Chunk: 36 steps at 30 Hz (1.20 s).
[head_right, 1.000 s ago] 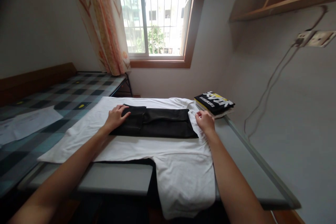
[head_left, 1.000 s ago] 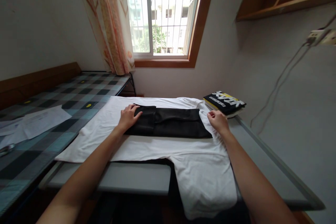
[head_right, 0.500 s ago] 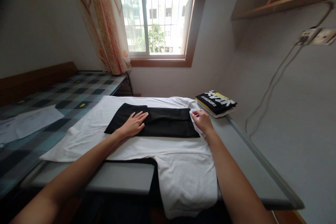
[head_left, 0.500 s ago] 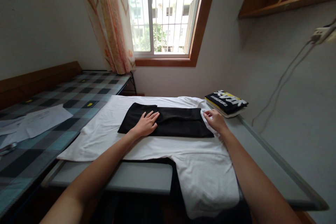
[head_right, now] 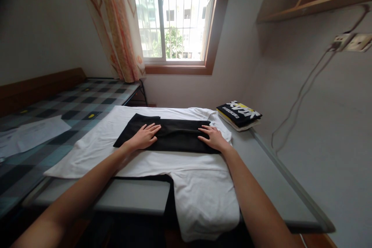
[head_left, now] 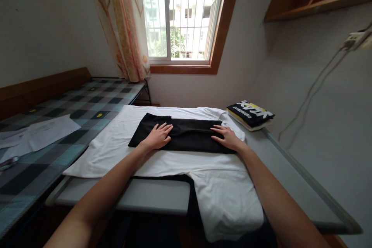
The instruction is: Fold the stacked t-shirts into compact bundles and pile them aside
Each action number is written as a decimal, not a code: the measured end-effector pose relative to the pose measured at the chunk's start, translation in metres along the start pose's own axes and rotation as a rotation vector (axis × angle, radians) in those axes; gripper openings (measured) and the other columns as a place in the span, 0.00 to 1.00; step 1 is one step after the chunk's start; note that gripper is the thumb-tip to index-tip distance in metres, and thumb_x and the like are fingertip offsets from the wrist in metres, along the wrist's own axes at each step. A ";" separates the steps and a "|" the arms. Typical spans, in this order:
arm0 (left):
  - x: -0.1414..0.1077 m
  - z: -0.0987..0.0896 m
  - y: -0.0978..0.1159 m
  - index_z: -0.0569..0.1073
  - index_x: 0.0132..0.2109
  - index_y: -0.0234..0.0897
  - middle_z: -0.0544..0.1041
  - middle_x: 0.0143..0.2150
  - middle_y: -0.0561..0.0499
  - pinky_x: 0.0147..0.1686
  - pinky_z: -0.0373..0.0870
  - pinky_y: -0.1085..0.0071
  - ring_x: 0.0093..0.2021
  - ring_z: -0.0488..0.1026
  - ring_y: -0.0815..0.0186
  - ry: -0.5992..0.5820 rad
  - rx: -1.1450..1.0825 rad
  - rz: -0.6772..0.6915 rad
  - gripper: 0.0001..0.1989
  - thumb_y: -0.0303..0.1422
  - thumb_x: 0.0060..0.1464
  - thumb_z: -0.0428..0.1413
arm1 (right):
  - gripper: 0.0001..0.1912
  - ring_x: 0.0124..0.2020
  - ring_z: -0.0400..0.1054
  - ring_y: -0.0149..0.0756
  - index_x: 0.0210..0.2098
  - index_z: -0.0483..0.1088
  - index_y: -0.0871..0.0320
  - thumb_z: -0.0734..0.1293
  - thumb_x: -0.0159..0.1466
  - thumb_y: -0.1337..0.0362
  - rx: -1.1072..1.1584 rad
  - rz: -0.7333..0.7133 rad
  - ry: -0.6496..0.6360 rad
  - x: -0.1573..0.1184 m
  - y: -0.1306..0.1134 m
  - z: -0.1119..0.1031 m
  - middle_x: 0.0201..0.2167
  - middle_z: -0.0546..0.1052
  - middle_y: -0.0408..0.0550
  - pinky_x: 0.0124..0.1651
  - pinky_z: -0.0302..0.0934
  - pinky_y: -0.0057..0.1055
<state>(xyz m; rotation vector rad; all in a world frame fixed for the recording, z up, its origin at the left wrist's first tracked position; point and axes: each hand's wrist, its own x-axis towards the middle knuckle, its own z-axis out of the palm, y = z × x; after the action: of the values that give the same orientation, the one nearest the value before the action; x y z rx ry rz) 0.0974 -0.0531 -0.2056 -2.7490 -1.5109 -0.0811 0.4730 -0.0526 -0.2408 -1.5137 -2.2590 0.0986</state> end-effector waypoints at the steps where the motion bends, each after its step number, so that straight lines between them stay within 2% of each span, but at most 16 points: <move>1: -0.001 -0.001 -0.002 0.56 0.69 0.40 0.56 0.71 0.50 0.67 0.47 0.50 0.71 0.49 0.56 -0.009 0.005 0.001 0.30 0.36 0.61 0.43 | 0.24 0.60 0.62 0.53 0.55 0.73 0.50 0.64 0.63 0.49 0.001 0.001 0.000 0.000 0.001 0.000 0.60 0.70 0.51 0.62 0.56 0.53; 7: -0.009 -0.005 -0.021 0.56 0.69 0.41 0.55 0.71 0.49 0.67 0.45 0.47 0.71 0.49 0.56 -0.052 0.011 -0.059 0.30 0.36 0.60 0.44 | 0.24 0.61 0.62 0.52 0.56 0.73 0.51 0.64 0.64 0.49 0.010 -0.007 -0.011 0.001 0.003 0.001 0.60 0.70 0.51 0.63 0.56 0.52; 12: -0.010 -0.002 -0.024 0.57 0.69 0.42 0.54 0.72 0.50 0.67 0.45 0.48 0.71 0.48 0.55 -0.020 -0.021 -0.031 0.29 0.37 0.62 0.44 | 0.25 0.61 0.62 0.52 0.56 0.73 0.52 0.64 0.64 0.49 0.020 -0.009 -0.013 0.001 0.004 0.001 0.60 0.70 0.52 0.63 0.56 0.51; 14: -0.008 -0.003 -0.026 0.58 0.69 0.43 0.54 0.72 0.50 0.67 0.47 0.49 0.71 0.50 0.55 0.023 -0.049 -0.031 0.27 0.40 0.64 0.42 | 0.25 0.61 0.62 0.52 0.56 0.73 0.51 0.64 0.63 0.49 0.027 -0.009 -0.011 0.001 0.004 0.001 0.60 0.70 0.52 0.63 0.56 0.52; 16: -0.006 -0.004 -0.031 0.58 0.69 0.43 0.55 0.71 0.50 0.67 0.50 0.51 0.70 0.51 0.57 0.118 -0.066 -0.067 0.27 0.41 0.66 0.39 | 0.25 0.61 0.62 0.52 0.56 0.73 0.50 0.64 0.63 0.49 0.032 -0.010 -0.008 0.001 0.005 0.002 0.60 0.70 0.52 0.63 0.55 0.52; 19: -0.003 -0.004 -0.046 0.59 0.68 0.42 0.56 0.71 0.48 0.67 0.49 0.53 0.71 0.50 0.57 0.242 -0.005 -0.202 0.26 0.40 0.67 0.37 | 0.24 0.61 0.62 0.52 0.55 0.73 0.50 0.64 0.63 0.48 0.036 -0.008 -0.006 0.001 0.006 0.003 0.61 0.70 0.51 0.63 0.55 0.53; 20: -0.003 -0.002 -0.052 0.60 0.68 0.41 0.56 0.71 0.47 0.67 0.48 0.51 0.71 0.49 0.55 0.227 0.028 -0.263 0.27 0.41 0.67 0.39 | 0.24 0.61 0.62 0.52 0.55 0.73 0.50 0.64 0.63 0.48 0.037 -0.007 -0.006 0.002 0.006 0.003 0.60 0.70 0.51 0.63 0.55 0.53; 23: -0.005 0.004 -0.066 0.59 0.69 0.42 0.53 0.72 0.42 0.64 0.50 0.43 0.70 0.49 0.45 0.063 0.074 -0.418 0.31 0.49 0.64 0.40 | 0.24 0.61 0.62 0.52 0.55 0.73 0.50 0.64 0.63 0.49 0.041 -0.008 -0.003 0.002 0.006 0.003 0.60 0.70 0.52 0.63 0.55 0.54; 26: -0.006 0.007 -0.070 0.57 0.69 0.45 0.51 0.72 0.40 0.60 0.53 0.38 0.70 0.49 0.40 -0.006 0.069 -0.479 0.34 0.54 0.62 0.39 | 0.24 0.61 0.62 0.52 0.55 0.73 0.50 0.64 0.63 0.49 0.043 -0.012 0.003 0.002 0.006 0.002 0.60 0.71 0.51 0.63 0.55 0.54; 29: -0.006 0.008 -0.063 0.57 0.70 0.45 0.50 0.72 0.41 0.62 0.47 0.36 0.70 0.46 0.39 0.044 0.094 -0.432 0.34 0.53 0.62 0.40 | 0.24 0.61 0.62 0.52 0.55 0.73 0.50 0.64 0.63 0.49 0.046 -0.014 0.002 0.002 0.006 0.002 0.60 0.71 0.51 0.63 0.56 0.53; 32: -0.005 0.010 -0.055 0.56 0.70 0.47 0.49 0.73 0.46 0.65 0.40 0.40 0.72 0.41 0.44 0.115 0.106 -0.287 0.31 0.51 0.63 0.41 | 0.24 0.61 0.62 0.52 0.55 0.73 0.50 0.65 0.63 0.49 0.048 -0.008 0.001 0.002 0.006 0.003 0.59 0.71 0.51 0.62 0.56 0.53; 36: -0.002 0.014 -0.051 0.54 0.70 0.50 0.52 0.72 0.49 0.65 0.44 0.42 0.71 0.45 0.47 0.047 0.050 -0.221 0.30 0.50 0.65 0.39 | 0.24 0.60 0.63 0.51 0.55 0.74 0.50 0.65 0.63 0.49 0.056 -0.010 0.008 0.002 0.007 0.003 0.60 0.71 0.52 0.62 0.57 0.53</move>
<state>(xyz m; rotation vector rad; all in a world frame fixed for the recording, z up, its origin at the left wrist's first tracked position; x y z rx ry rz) 0.0532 -0.0271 -0.2208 -2.5139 -1.7714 -0.1062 0.4771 -0.0473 -0.2448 -1.4713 -2.2386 0.1507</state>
